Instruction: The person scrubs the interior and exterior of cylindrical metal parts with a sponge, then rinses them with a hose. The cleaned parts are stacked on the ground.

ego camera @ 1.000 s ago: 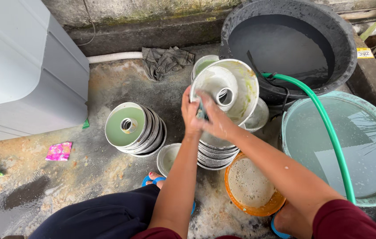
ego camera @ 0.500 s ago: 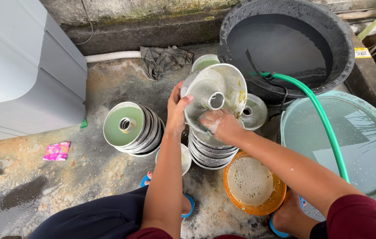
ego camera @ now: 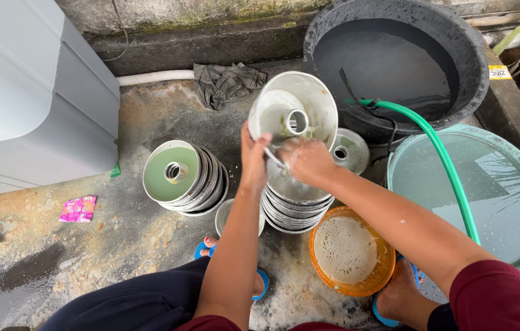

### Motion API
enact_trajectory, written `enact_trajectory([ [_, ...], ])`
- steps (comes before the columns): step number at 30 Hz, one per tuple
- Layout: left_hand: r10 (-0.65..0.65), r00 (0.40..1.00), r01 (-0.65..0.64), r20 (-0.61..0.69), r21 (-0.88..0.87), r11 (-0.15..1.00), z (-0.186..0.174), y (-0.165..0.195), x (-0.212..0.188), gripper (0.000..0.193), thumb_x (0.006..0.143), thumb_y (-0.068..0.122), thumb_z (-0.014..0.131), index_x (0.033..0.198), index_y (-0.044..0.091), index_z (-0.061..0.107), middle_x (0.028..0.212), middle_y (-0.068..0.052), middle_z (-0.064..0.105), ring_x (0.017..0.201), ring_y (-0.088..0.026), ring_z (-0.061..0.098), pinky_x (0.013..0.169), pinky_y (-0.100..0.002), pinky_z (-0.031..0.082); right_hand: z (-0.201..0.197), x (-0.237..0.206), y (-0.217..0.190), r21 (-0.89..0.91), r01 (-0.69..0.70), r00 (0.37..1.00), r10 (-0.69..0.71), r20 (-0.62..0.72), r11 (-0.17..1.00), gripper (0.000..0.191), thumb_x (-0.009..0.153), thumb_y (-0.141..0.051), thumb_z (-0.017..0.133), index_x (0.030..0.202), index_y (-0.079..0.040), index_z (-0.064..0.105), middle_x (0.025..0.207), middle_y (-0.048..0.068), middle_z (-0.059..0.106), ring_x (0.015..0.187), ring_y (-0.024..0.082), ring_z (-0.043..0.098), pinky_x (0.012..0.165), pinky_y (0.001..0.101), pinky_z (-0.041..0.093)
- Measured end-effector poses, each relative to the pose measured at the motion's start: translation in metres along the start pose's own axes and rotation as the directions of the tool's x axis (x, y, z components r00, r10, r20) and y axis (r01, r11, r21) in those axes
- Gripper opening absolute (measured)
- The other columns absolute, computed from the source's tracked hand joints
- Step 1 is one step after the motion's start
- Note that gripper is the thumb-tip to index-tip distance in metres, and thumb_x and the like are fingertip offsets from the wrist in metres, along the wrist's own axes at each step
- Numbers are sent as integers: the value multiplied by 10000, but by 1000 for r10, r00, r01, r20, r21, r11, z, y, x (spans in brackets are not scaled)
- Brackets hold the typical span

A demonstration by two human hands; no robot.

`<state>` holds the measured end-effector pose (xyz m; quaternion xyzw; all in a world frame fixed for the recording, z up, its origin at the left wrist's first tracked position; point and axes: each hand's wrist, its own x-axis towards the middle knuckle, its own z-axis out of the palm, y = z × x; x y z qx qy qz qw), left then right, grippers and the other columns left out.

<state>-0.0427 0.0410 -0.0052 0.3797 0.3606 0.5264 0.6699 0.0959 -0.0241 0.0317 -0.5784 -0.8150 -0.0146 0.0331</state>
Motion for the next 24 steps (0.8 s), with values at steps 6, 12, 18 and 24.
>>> enact_trajectory([
  [6, -110, 991, 119, 77, -120, 986, 2, 12, -5, 960, 750, 349, 742, 1572, -6, 397, 1298, -303, 589, 921, -511, 507, 776, -584, 417, 0, -12, -4, -11, 180, 916, -172, -362, 984, 422, 731, -158, 722, 1145, -119, 652, 1154, 79, 680, 1077, 293, 684, 853, 422, 587],
  [12, -103, 995, 101, 15, 107, 989, 11, 11, -9, 1020, 593, 356, 728, 1482, 140, 279, 1293, -127, 547, 1182, -288, 551, 852, -503, 557, 3, -5, 5, -53, -45, 999, 44, -10, 998, 317, 888, -238, 701, 1168, -112, 625, 1153, 83, 644, 1086, 281, 663, 844, 441, 581],
  [18, 132, 985, -135, 114, 27, 990, 0, 7, 2, 923, 718, 367, 705, 1504, -33, 434, 1319, -242, 583, 1223, -362, 592, 999, -446, 515, 8, -12, 2, -98, 205, 891, -227, -393, 974, 405, 742, -187, 690, 1138, -99, 674, 1143, 98, 682, 1071, 284, 662, 826, 432, 607],
  [24, -29, 999, 27, 44, 51, 998, 4, 0, 1, 1008, 694, 331, 747, 1566, 125, 283, 1345, -184, 551, 1116, -389, 622, 753, -550, 452, 9, -6, 7, -8, -56, 997, 56, -52, 998, 315, 927, -249, 696, 1201, -114, 615, 1172, 87, 667, 1063, 269, 680, 827, 414, 595],
])
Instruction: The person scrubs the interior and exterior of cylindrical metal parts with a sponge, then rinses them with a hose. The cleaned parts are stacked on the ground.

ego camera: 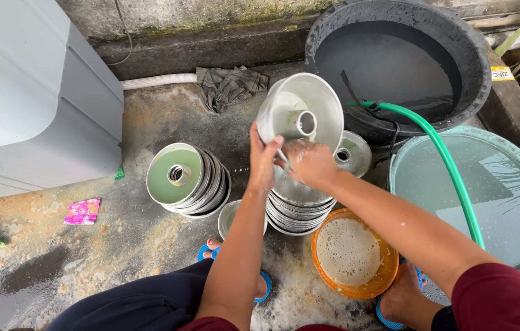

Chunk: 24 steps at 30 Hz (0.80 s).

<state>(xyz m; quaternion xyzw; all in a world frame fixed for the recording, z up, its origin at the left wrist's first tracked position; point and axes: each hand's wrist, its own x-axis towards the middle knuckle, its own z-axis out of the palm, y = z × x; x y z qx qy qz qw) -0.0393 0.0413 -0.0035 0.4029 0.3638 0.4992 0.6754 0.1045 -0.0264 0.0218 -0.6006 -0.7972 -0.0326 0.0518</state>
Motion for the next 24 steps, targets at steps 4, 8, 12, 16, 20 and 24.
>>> enact_trajectory([
  [4, 105, 994, -99, 44, -117, 988, 3, 5, -2, 897, 732, 303, 735, 1502, 19, 373, 1358, -220, 547, 1238, -321, 569, 1052, -444, 478, 2, 0, -8, 275, 102, 960, -22, -278, 956, 523, 795, -219, 744, 1237, 34, 625, 1141, 181, 654, 992, 314, 657, 743, 425, 594],
  [8, 123, 992, -117, 37, -128, 985, -1, 13, -1, 874, 746, 297, 721, 1497, -15, 403, 1356, -242, 550, 1235, -335, 568, 1063, -469, 473, -3, -6, 0, -161, 289, 908, -324, -266, 944, 390, 715, -179, 741, 1099, -146, 680, 1109, 53, 695, 1069, 265, 692, 844, 453, 596],
  [12, 138, 990, -140, 26, 67, 988, 13, 4, -7, 922, 738, 263, 741, 1510, 60, 281, 1423, -171, 494, 1310, -276, 494, 1132, -413, 366, 0, -3, 2, 95, -52, 995, 60, -81, 994, 340, 881, -199, 714, 1198, -103, 637, 1207, 74, 651, 1088, 293, 657, 878, 447, 563],
  [16, 146, 988, -142, 51, -74, 987, 11, 0, -5, 809, 780, 289, 705, 1480, -1, 421, 1361, -218, 561, 1259, -312, 549, 1100, -440, 427, 6, -9, -3, 228, 162, 937, -78, -340, 960, 535, 799, -186, 706, 1278, 40, 626, 1198, 212, 624, 1101, 336, 611, 879, 438, 555],
  [20, 101, 994, -95, 39, -145, 985, -1, 3, -1, 851, 742, 313, 733, 1468, -2, 419, 1351, -226, 547, 1260, -337, 546, 1096, -470, 440, 4, -15, 5, -145, 253, 940, -279, -199, 957, 345, 784, -139, 707, 1129, -153, 693, 1130, 35, 684, 1134, 251, 638, 893, 449, 557],
  [24, 98, 994, -98, 45, 8, 995, 14, -7, -12, 976, 671, 301, 786, 1481, 90, 285, 1371, -157, 499, 1277, -284, 504, 1081, -434, 422, 4, -9, 4, 72, -109, 994, 106, 38, 991, 280, 972, -235, 658, 1219, -106, 643, 1200, 70, 644, 1132, 268, 639, 923, 438, 559],
])
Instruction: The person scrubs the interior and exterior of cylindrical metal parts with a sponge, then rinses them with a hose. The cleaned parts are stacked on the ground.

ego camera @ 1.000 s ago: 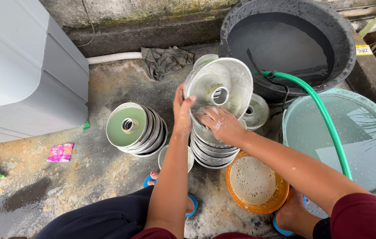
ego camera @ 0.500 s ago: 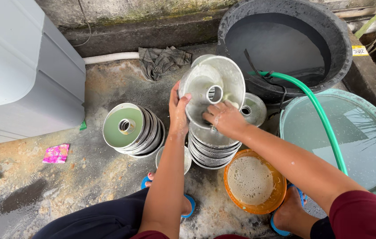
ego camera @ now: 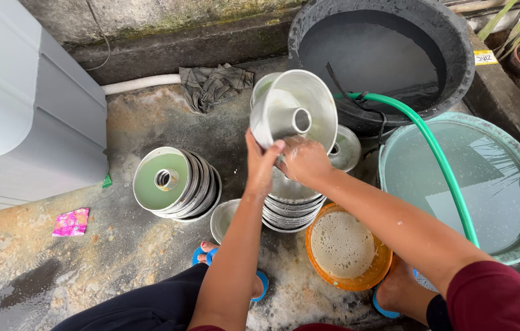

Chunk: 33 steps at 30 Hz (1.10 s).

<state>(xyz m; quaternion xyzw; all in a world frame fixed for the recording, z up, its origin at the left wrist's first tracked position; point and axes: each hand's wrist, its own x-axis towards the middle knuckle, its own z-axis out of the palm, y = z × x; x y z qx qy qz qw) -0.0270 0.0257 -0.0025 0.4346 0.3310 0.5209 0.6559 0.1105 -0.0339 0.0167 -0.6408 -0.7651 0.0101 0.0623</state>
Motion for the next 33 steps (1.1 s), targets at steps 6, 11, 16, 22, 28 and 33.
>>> enact_trajectory([
  [6, 112, 992, -99, 50, -208, 973, -11, 15, 5, 893, 765, 304, 764, 1499, -64, 412, 1345, -243, 556, 1238, -338, 571, 1095, -447, 454, 2, -5, -4, -162, 351, 859, -386, -336, 922, 468, 754, -195, 701, 1212, -110, 652, 1183, 107, 690, 1140, 274, 608, 943, 479, 544],
  [11, 92, 995, -90, 25, -64, 994, -1, 12, 0, 948, 725, 309, 785, 1496, 30, 310, 1390, -152, 507, 1308, -279, 497, 1124, -410, 384, -9, 2, 0, 28, 130, 983, -125, -137, 991, 262, 959, -191, 668, 1205, -111, 627, 1206, 77, 656, 1203, 281, 610, 1000, 462, 530],
  [16, 49, 998, -45, 31, -121, 992, 7, 14, -2, 891, 759, 313, 742, 1504, -13, 375, 1317, -223, 555, 1223, -334, 570, 1082, -457, 468, -17, -5, -14, -24, 324, 824, -295, -484, 946, 590, 720, -263, 653, 1222, 47, 622, 1147, 202, 669, 1116, 331, 632, 940, 412, 570],
  [22, -46, 999, 45, 0, -147, 988, 2, 24, 2, 950, 709, 337, 766, 1497, 52, 320, 1373, -205, 521, 1284, -325, 549, 1095, -451, 472, -33, -4, -5, -41, 173, 984, -171, 43, 984, 308, 1072, -374, 666, 1167, -83, 629, 1161, 126, 654, 1094, 293, 650, 876, 460, 560],
  [28, -31, 999, 32, 8, -144, 989, 4, 12, -3, 899, 708, 355, 728, 1476, 5, 420, 1311, -232, 581, 1194, -326, 602, 995, -450, 503, -51, -9, -16, 473, 398, 914, -298, -275, 786, 608, 923, -368, 713, 1321, 56, 534, 1254, 296, 592, 1238, 388, 508, 1027, 528, 417],
  [33, 32, 991, -40, 129, 60, 997, -24, 26, 15, 859, 707, 264, 739, 1446, -64, 450, 1340, -226, 607, 1224, -300, 613, 1060, -393, 466, -68, 8, 55, -201, 488, 811, -356, 465, 849, 345, 1013, -409, 579, 1324, -265, 617, 1520, -27, 464, 1485, 294, 399, 1270, 492, 272],
])
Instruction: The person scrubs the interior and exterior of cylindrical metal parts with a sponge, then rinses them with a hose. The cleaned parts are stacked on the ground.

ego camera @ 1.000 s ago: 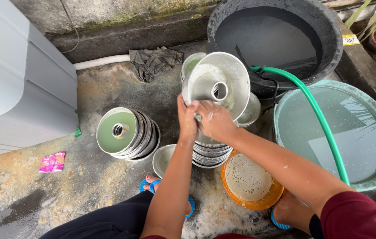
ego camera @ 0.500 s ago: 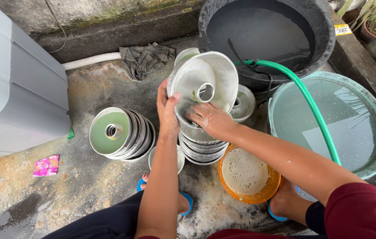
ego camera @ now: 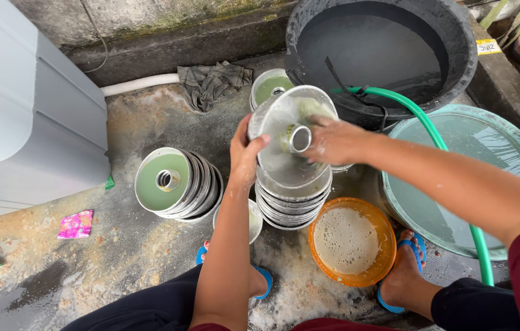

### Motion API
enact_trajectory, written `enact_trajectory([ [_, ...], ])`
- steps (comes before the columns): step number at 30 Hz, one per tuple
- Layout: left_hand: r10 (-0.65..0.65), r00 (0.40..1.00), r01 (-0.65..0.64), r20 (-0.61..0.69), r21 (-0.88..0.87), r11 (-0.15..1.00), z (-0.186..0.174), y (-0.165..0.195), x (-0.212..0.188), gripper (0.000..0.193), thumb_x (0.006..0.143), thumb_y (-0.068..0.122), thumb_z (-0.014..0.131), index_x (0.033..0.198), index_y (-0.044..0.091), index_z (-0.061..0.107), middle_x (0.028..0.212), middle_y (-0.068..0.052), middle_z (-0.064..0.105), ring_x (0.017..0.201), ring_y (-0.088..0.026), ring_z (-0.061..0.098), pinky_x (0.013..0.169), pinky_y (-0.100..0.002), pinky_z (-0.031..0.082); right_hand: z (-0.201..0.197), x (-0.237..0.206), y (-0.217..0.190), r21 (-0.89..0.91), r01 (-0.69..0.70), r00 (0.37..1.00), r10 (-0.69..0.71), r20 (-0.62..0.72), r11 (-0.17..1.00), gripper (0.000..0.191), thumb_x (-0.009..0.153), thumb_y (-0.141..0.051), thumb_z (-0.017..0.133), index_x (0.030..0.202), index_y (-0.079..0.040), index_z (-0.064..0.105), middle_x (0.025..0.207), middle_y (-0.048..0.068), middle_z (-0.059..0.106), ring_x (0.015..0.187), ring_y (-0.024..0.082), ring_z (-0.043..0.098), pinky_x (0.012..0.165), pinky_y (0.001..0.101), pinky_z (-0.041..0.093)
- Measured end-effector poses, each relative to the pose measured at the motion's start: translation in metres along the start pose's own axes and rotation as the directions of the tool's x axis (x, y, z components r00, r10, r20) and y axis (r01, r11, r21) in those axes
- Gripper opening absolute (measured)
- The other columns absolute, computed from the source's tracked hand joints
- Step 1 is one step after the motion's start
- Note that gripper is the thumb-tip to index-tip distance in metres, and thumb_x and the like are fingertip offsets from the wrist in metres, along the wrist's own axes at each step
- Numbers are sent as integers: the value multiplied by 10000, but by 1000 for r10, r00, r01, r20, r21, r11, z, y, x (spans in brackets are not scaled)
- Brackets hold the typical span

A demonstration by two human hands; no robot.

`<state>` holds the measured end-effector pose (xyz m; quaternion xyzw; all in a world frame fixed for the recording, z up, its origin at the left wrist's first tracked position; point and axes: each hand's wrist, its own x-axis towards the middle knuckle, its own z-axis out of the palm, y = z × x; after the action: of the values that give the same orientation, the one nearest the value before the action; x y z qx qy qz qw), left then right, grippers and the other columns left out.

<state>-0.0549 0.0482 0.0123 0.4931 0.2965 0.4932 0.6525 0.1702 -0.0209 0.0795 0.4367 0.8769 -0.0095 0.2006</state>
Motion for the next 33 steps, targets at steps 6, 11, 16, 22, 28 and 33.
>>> enact_trajectory([
  [6, -110, 994, 111, 11, -41, 993, 23, -8, -2, 764, 777, 225, 704, 1448, -78, 499, 1337, -199, 629, 1211, -257, 615, 1056, -334, 458, 34, 25, 49, -577, -214, 883, -98, -460, 788, 767, 838, -269, 636, 1572, -213, 420, 1660, -46, 285, 1517, 187, 273, 1231, 396, 302],
  [11, 126, 973, -151, -194, -115, 982, 31, -11, -9, 786, 723, 146, 745, 1433, -38, 464, 1296, -170, 598, 1191, -256, 595, 1055, -361, 461, 47, 47, -43, 512, -428, 698, 632, -336, 745, 664, 1015, -363, 620, 1516, 22, 414, 1558, 291, 336, 1440, 470, 292, 1209, 520, 253],
  [16, 234, 952, -222, -195, 82, 972, 46, -10, -20, 841, 729, 175, 792, 1470, -30, 452, 1335, -168, 598, 1235, -244, 584, 1105, -349, 438, 33, 74, -68, 884, 192, 625, 747, 224, -426, 496, 1020, -441, 478, 1404, -134, 545, 1407, 100, 578, 1332, 280, 514, 1070, 448, 409],
  [22, 239, 964, -181, -120, 366, 913, 55, 13, -26, 947, 660, 238, 832, 1481, -22, 440, 1275, -195, 668, 1151, -243, 662, 1018, -348, 512, 30, 59, 0, 925, 215, 307, 921, 239, -312, 432, 1183, -266, 438, 1042, 126, 552, 978, 328, 587, 812, 510, 577, 756, 647, 431],
  [28, 78, 973, -4, -218, 321, 947, 70, 41, -23, 903, 657, 288, 829, 1445, -12, 506, 1246, -189, 713, 1130, -242, 707, 991, -351, 548, 58, 51, -31, 433, -138, 487, 442, -753, 891, 358, 830, -77, 568, 1147, 34, 691, 1202, 208, 676, 1166, 384, 610, 1011, 532, 494],
  [33, 246, 954, -113, -169, 559, 822, 80, 51, -28, 964, 609, 293, 882, 1430, -23, 488, 1249, -208, 687, 1139, -262, 685, 995, -360, 529, 29, 70, -9, 845, -200, 431, 819, -379, 496, 328, 850, -162, 640, 1133, -32, 742, 1204, 175, 748, 1118, 329, 710, 987, 458, 551],
])
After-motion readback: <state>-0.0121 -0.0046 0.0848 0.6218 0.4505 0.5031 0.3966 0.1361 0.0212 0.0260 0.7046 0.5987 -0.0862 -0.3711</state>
